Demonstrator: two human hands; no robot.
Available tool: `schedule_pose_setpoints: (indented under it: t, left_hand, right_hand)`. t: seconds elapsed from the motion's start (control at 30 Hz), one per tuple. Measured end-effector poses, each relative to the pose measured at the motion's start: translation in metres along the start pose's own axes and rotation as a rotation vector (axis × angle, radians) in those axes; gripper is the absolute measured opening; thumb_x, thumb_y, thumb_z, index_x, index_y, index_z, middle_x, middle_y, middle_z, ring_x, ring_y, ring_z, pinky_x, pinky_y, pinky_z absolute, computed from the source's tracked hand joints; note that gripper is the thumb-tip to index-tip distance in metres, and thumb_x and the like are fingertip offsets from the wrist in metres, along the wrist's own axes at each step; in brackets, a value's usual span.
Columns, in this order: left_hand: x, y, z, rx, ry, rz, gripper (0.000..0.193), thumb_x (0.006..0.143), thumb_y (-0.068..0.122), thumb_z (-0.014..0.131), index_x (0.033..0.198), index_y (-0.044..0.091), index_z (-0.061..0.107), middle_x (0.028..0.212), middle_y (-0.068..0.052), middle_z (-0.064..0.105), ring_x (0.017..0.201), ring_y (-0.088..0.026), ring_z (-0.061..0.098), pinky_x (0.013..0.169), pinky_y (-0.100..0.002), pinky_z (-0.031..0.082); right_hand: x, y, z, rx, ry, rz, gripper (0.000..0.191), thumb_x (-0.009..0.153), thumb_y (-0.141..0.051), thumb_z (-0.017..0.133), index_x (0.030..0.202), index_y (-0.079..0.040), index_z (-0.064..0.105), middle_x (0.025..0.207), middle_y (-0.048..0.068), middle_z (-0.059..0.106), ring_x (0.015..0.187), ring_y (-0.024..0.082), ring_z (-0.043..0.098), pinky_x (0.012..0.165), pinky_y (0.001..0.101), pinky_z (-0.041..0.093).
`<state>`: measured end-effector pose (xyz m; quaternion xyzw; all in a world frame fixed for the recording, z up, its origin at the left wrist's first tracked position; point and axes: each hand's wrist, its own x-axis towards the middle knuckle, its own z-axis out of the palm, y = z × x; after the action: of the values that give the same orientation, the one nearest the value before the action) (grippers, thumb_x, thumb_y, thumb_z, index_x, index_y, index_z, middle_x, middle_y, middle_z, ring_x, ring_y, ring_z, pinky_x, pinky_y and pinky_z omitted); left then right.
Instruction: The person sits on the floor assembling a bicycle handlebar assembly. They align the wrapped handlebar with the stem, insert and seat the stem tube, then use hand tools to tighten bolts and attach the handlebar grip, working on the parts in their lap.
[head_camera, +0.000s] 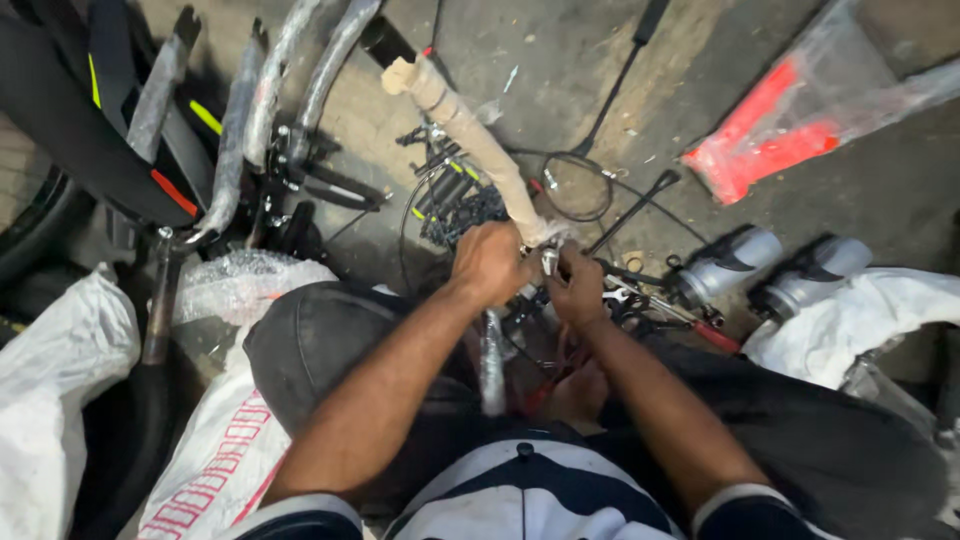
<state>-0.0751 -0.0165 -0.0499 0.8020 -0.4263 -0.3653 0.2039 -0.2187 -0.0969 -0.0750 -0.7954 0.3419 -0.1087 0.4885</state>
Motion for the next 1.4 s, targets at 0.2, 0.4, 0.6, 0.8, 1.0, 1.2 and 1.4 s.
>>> schedule_pose_setpoints:
  t: [0.2,0.4,0.6,0.8,1.0,1.2,1.4]
  left_hand:
    - [0.006,0.012,0.001,0.007,0.155,0.075,0.039,0.083,0.037,0.076,0.091,-0.001,0.073,0.089,-0.026,0.072,0.087,-0.047,0.068,0.078,-0.058,0.052]
    - [0.002,0.020,0.009,0.042,0.093,0.060,0.036,0.083,0.038,0.078,0.091,0.003,0.073,0.094,-0.023,0.074,0.092,-0.044,0.070,0.084,-0.055,0.054]
    - [-0.007,0.030,0.017,-0.130,0.208,0.145,0.031,0.081,0.031,0.077,0.105,0.013,0.074,0.098,-0.020,0.074,0.091,-0.044,0.070,0.080,-0.056,0.053]
    - [-0.012,0.030,0.015,-0.014,0.100,0.155,0.037,0.081,0.035,0.078,0.106,0.008,0.072,0.099,-0.021,0.072,0.097,-0.043,0.068,0.084,-0.055,0.053]
    - [-0.010,0.020,0.016,-0.012,-0.017,0.096,0.033,0.082,0.036,0.076,0.101,0.010,0.076,0.098,-0.021,0.073,0.096,-0.043,0.069,0.084,-0.054,0.053]
    - [-0.010,0.027,0.014,-0.085,0.120,0.211,0.031,0.079,0.033,0.076,0.099,0.009,0.074,0.095,-0.021,0.074,0.093,-0.044,0.069,0.081,-0.055,0.053]
    - [-0.026,0.049,0.003,-0.097,0.157,0.121,0.037,0.080,0.030,0.076,0.110,0.010,0.071,0.096,-0.023,0.073,0.094,-0.045,0.069,0.083,-0.056,0.052]
  right_hand:
    - [-0.042,-0.013,-0.053,-0.222,-0.085,-0.255,0.028,0.091,-0.016,0.075,0.114,-0.004,0.066,0.084,0.017,0.066,0.075,0.038,0.066,0.065,0.0453,0.052]
    - [-0.044,-0.070,-0.116,-0.833,-0.294,-0.372,0.026,0.085,-0.020,0.067,0.109,-0.009,0.068,0.093,0.014,0.070,0.083,0.036,0.071,0.066,0.0470,0.056]
    - [-0.029,-0.089,-0.131,-1.122,-0.493,-0.222,0.033,0.087,-0.022,0.060,0.117,-0.011,0.068,0.096,0.015,0.072,0.086,0.036,0.072,0.069,0.0475,0.058]
    - [-0.017,-0.094,-0.131,-0.970,-0.665,0.145,0.052,0.095,-0.058,0.054,0.099,-0.010,0.075,0.086,0.018,0.073,0.091,0.040,0.070,0.080,0.0538,0.055]
    - [-0.029,-0.052,-0.115,-0.869,-0.507,0.105,0.052,0.094,-0.057,0.060,0.085,-0.008,0.073,0.077,0.020,0.071,0.076,0.042,0.069,0.069,0.0552,0.053]
    - [-0.030,-0.003,-0.056,-0.370,-0.032,0.034,0.040,0.082,-0.041,0.078,0.082,-0.003,0.068,0.069,0.020,0.066,0.061,0.038,0.066,0.057,0.0487,0.048]
    - [-0.050,-0.019,-0.070,-0.315,-0.097,-0.070,0.036,0.091,-0.034,0.074,0.098,-0.001,0.063,0.077,0.022,0.065,0.071,0.042,0.064,0.063,0.0493,0.049]
